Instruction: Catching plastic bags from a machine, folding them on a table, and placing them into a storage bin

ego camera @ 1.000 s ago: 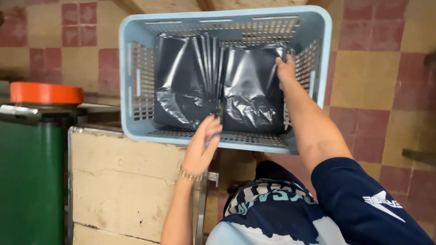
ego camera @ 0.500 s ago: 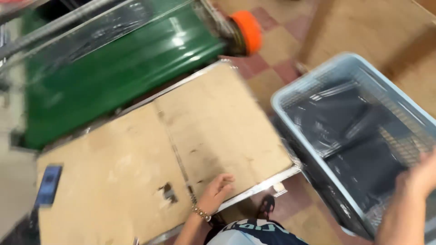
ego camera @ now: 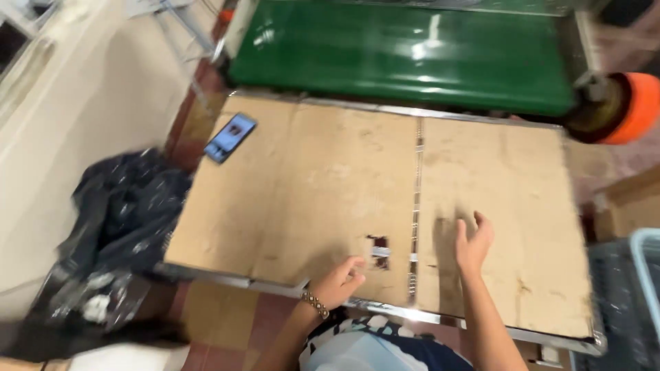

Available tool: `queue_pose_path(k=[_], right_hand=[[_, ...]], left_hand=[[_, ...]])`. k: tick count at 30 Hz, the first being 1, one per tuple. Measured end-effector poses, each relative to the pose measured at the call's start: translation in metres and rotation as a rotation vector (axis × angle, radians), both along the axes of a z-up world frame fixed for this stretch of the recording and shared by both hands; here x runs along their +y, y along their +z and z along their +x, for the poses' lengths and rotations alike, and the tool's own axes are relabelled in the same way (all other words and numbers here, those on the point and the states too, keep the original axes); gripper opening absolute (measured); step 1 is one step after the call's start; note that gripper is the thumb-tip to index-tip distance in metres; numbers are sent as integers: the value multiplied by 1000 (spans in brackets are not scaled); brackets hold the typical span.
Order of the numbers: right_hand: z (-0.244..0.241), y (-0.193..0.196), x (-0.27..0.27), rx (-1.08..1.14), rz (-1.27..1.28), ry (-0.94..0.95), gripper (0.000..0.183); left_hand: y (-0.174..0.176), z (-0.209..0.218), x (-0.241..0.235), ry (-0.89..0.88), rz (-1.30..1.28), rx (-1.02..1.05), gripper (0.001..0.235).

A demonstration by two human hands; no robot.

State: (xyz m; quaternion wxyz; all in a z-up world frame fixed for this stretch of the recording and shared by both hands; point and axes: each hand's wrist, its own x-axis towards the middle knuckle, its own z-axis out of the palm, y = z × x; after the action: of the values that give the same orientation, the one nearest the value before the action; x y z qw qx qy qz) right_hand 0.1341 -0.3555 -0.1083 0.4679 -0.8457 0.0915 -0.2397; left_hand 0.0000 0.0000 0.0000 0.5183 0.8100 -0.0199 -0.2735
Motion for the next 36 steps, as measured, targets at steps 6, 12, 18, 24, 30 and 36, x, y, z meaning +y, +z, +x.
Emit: queue_pose_path(k=[6, 12, 18, 24, 30, 36], right_hand=[[-2, -25, 80, 109, -630, 31, 63], [2, -48, 74, 155, -833, -85, 61], [2, -46, 77, 180, -900, -122, 60], [1, -37, 77, 240, -892, -119, 59], [0, -42, 78, 279, -847, -114, 61], [0, -38, 77, 300, -848, -111, 61]], left_hand=[[-40, -23, 88, 125, 70, -43, 49], [-118, 41, 118, 218, -133, -261, 50], [-135, 135, 115, 515, 45, -530, 28], [-172, 157, 121, 593, 341, -698, 16], [-163, 148, 121, 596, 343, -838, 10], [-149, 144, 118, 576, 371, -884, 9]])
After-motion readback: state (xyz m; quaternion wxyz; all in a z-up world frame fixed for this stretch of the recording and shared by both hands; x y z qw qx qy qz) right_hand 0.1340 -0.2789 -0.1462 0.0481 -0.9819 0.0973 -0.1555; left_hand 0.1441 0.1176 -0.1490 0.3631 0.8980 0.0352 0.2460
